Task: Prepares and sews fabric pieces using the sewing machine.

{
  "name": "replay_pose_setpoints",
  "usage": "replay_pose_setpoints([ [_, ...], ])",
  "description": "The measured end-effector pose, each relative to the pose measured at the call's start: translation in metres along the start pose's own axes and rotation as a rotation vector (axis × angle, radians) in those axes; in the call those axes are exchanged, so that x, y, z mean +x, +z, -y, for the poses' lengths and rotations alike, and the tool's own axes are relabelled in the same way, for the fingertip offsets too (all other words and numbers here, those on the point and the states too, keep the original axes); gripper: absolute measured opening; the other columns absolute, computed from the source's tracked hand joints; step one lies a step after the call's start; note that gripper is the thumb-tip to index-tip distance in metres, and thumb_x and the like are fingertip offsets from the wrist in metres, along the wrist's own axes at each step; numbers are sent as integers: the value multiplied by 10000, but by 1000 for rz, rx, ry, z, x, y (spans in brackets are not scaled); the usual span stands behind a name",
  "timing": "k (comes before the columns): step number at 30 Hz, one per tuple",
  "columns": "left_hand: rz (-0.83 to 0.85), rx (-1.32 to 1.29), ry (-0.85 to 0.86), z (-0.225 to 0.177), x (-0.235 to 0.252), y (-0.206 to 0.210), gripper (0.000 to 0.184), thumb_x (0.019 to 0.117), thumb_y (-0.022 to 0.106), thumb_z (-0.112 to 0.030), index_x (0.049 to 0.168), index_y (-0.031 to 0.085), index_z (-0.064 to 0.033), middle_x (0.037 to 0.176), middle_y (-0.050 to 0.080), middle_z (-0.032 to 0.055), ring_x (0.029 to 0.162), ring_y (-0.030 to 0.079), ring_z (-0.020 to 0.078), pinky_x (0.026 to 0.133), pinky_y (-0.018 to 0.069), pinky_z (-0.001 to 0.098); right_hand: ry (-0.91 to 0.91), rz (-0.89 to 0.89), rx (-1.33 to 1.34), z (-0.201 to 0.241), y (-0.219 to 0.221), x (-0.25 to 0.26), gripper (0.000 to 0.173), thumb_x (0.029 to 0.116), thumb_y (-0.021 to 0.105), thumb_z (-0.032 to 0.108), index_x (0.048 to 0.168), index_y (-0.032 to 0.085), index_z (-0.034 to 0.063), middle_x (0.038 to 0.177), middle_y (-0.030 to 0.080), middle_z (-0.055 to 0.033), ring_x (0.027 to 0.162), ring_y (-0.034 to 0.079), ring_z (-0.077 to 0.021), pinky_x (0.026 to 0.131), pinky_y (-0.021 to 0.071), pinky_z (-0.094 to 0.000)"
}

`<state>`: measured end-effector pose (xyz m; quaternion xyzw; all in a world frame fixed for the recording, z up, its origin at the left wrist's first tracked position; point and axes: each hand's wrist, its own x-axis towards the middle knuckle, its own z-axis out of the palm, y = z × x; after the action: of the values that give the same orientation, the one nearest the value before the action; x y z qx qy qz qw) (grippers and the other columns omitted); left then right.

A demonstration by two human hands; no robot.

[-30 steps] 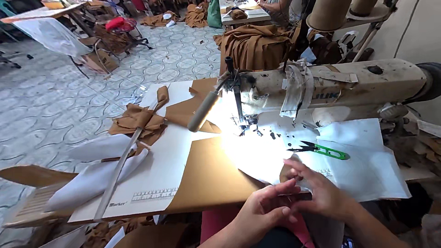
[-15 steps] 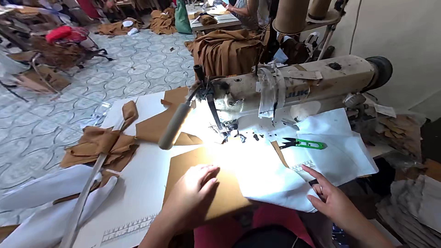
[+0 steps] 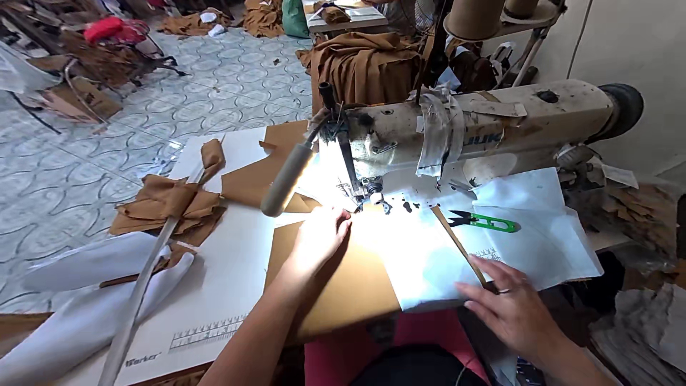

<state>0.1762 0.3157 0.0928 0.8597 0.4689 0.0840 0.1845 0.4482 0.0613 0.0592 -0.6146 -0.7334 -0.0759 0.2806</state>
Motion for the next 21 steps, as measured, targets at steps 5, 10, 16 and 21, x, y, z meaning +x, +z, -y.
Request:
replay_pose_setpoints([
  [5,-186,-72,57,22,17,20,364,1010,594,-303,1096,707,32,1056,685,233,1068,641,421,974,445,631,-198,353,237,-12,33,56,381,1005,528,418,1232,754,214,1363,679,-65,1331,584,-354,1076,401,-668],
  [10,-343,-44,201,33,-8,28,353,1034,526,-240,982,687,70,945,691,225,975,681,407,943,491,588,48,396,123,0,43,79,561,967,533,572,1294,718,156,1412,626,-159,1356,536,-412,1072,368,-684],
  [16,-58,-46,-86,32,-74,0,488,904,749,-403,1095,695,43,934,698,223,916,677,420,832,519,609,214,354,94,26,49,85,590,920,638,539,1317,700,107,1417,605,-213,1364,517,-441,1089,328,-702],
  [21,-67,-193,562,-8,-160,-36,162,887,682,-196,776,716,-81,704,682,44,676,643,189,643,516,333,174,355,102,59,59,87,619,929,614,550,1218,731,15,1336,633,-285,1325,545,-470,1086,338,-696],
])
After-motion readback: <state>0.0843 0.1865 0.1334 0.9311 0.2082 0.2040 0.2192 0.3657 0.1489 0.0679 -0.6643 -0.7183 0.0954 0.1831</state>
